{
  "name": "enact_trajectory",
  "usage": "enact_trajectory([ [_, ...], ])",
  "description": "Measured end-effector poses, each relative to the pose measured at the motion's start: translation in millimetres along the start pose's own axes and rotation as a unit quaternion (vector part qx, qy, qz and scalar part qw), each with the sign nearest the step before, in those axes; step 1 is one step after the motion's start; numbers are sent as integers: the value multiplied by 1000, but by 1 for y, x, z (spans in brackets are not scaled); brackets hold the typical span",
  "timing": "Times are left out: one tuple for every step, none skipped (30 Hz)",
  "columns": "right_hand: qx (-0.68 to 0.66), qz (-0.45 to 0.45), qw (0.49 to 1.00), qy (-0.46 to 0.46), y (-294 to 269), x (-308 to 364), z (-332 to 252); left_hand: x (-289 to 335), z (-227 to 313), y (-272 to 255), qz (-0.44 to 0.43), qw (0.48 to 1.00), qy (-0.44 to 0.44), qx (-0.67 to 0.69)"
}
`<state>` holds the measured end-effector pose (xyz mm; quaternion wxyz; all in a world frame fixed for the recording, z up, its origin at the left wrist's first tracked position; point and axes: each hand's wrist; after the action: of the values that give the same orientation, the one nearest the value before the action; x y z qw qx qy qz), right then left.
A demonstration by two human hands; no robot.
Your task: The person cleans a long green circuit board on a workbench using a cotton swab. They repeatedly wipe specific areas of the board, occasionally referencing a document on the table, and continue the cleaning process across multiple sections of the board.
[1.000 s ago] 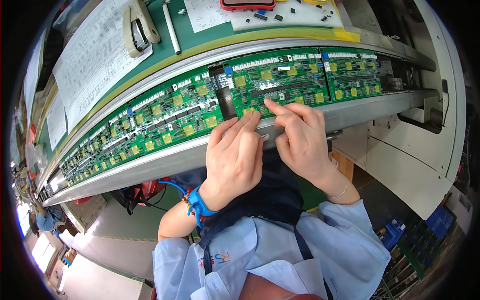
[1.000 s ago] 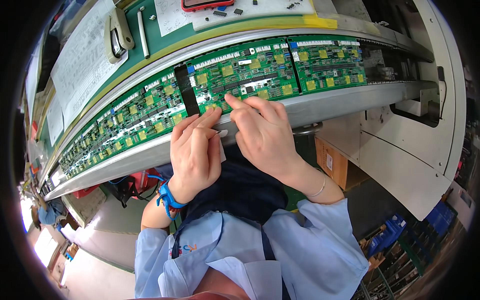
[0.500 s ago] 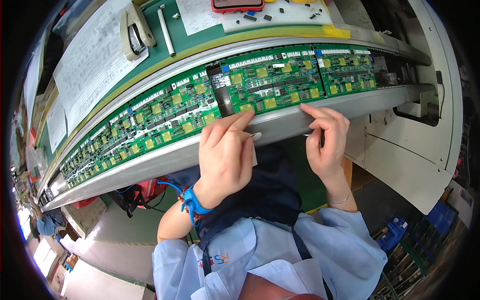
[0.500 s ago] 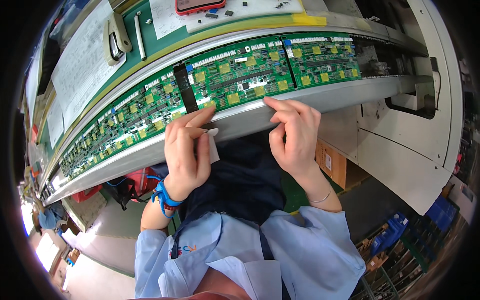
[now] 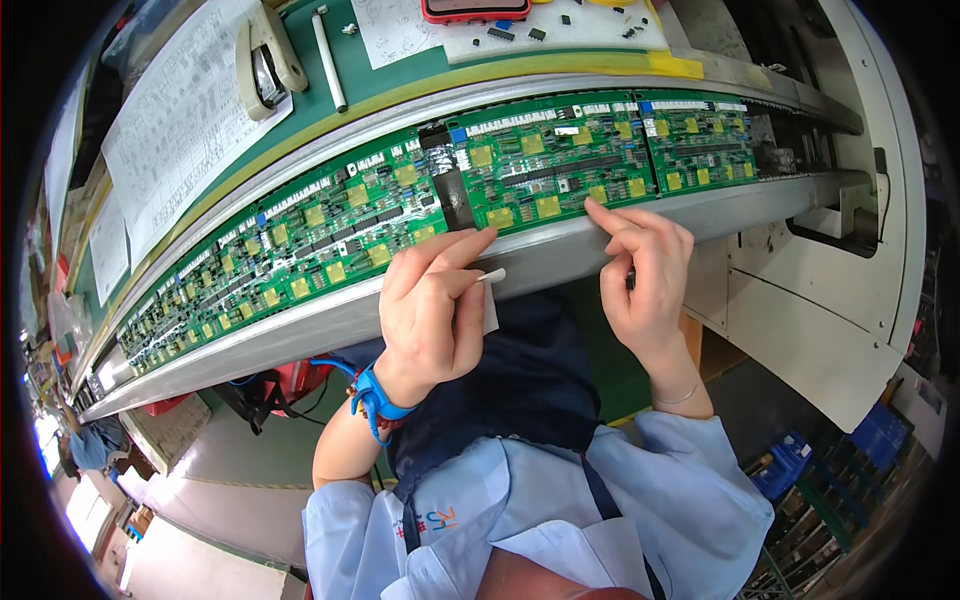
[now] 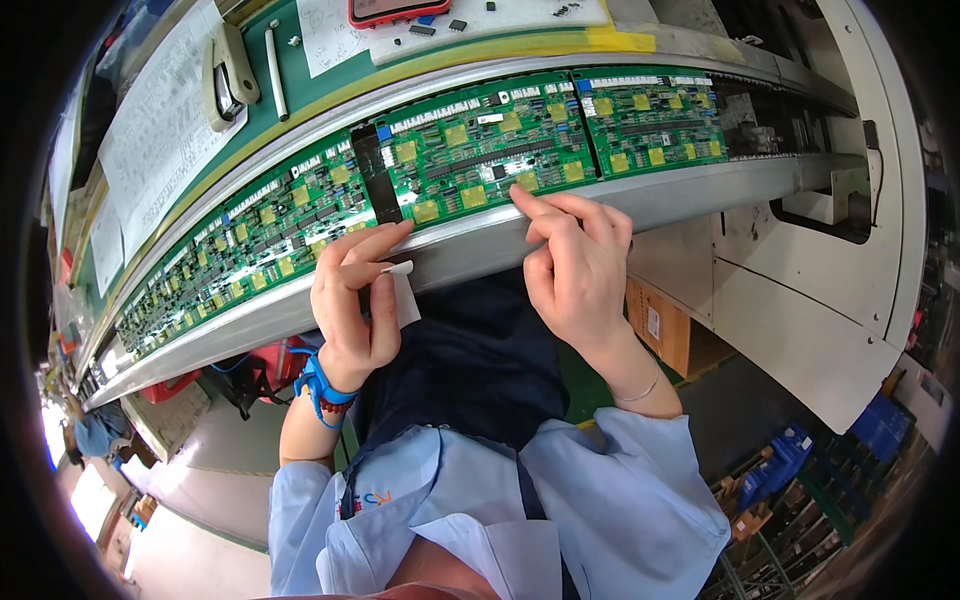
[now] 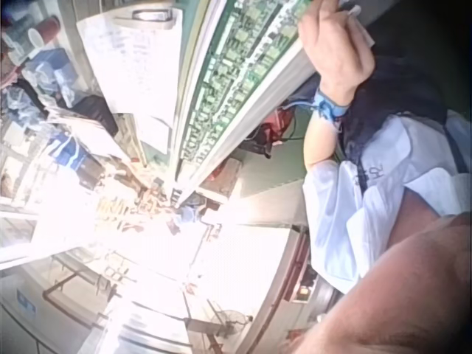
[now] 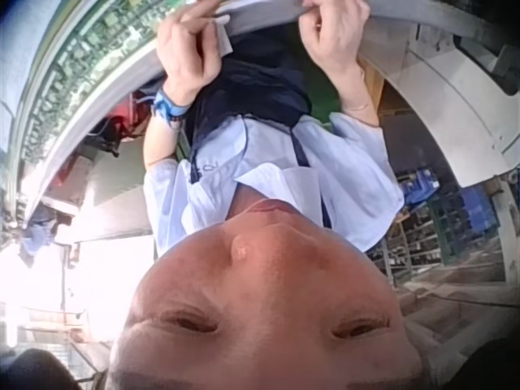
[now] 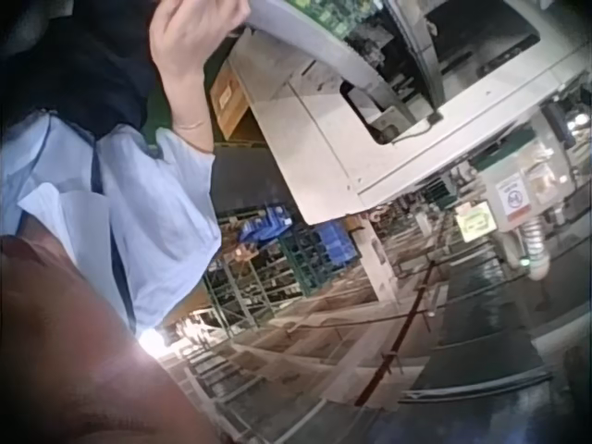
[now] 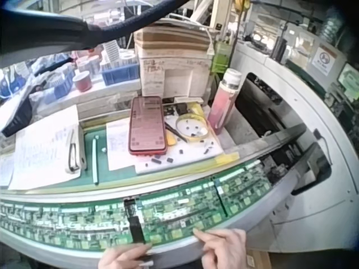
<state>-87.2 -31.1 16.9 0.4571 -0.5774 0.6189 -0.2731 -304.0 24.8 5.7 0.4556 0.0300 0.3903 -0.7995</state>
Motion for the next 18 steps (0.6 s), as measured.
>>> enact_trajectory([
  [3, -2, 1000, 3, 0, 0, -1, 1, -1, 0, 1, 1000, 2, -2],
  [6, -5, 1000, 6, 0, 0, -2, 2, -1, 0, 2, 1000, 4, -3],
  [9, -9, 1000, 9, -1, 0, -2, 2, -1, 0, 3, 1000, 6, -5],
  [13, -14, 1000, 12, -2, 0, -2, 2, -1, 1, 7, 1000, 7, -6],
  [11, -11, 1000, 10, -1, 0, -1, 2, -1, 1, 11, 1000, 8, -6],
  [10, -7, 1000, 10, -1, -1, 0, 1, -1, 2, 15, 1000, 10, -6],
  [10, -2, 1000, 9, -2, -1, 1, 0, -1, 2, 15, 1000, 11, -9],
  [9, -1, 1000, 7, -2, -2, 2, 0, 0, 2, 15, 1000, 11, -12],
  [9, 2, 1000, 5, -3, -3, 2, -1, 0, 2, 15, 1000, 14, -14],
  [10, 4, 1000, 3, -4, -4, 2, -1, 0, 2, 15, 1000, 14, -14],
  [7, 14, 1000, 1, -4, -4, 3, -1, 0, 2, 16, 1000, 15, -14],
  [2, 25, 1000, -2, -3, -5, 3, 0, 0, 1, 16, 1000, 15, -15],
  [-2, 29, 1000, -3, -3, -5, 4, 0, 0, 1, 16, 1000, 15, -16],
  [-5, 34, 999, -4, -2, -6, 3, 0, 0, 1, 16, 1000, 16, -16],
  [-6, 32, 999, -3, -2, -6, 3, 0, 0, 1, 15, 1000, 15, -15],
  [-6, 28, 1000, -2, -2, -6, 4, 0, 0, 2, 17, 1000, 17, -15],
  [-6, 23, 1000, -1, -2, -6, 4, 1, -1, 2, 18, 1000, 18, -14],
  [-6, 17, 1000, 0, -2, -5, 5, 0, 0, 3, 19, 1000, 19, -14],
])
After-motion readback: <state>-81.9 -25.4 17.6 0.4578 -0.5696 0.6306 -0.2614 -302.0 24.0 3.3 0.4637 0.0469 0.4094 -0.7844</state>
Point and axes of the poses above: each hand's wrist, its own x-axis away from the middle knuckle, its own y-axis out of the palm, z = x × y, and after that the axes turned 8 degrees about -z, right-handed
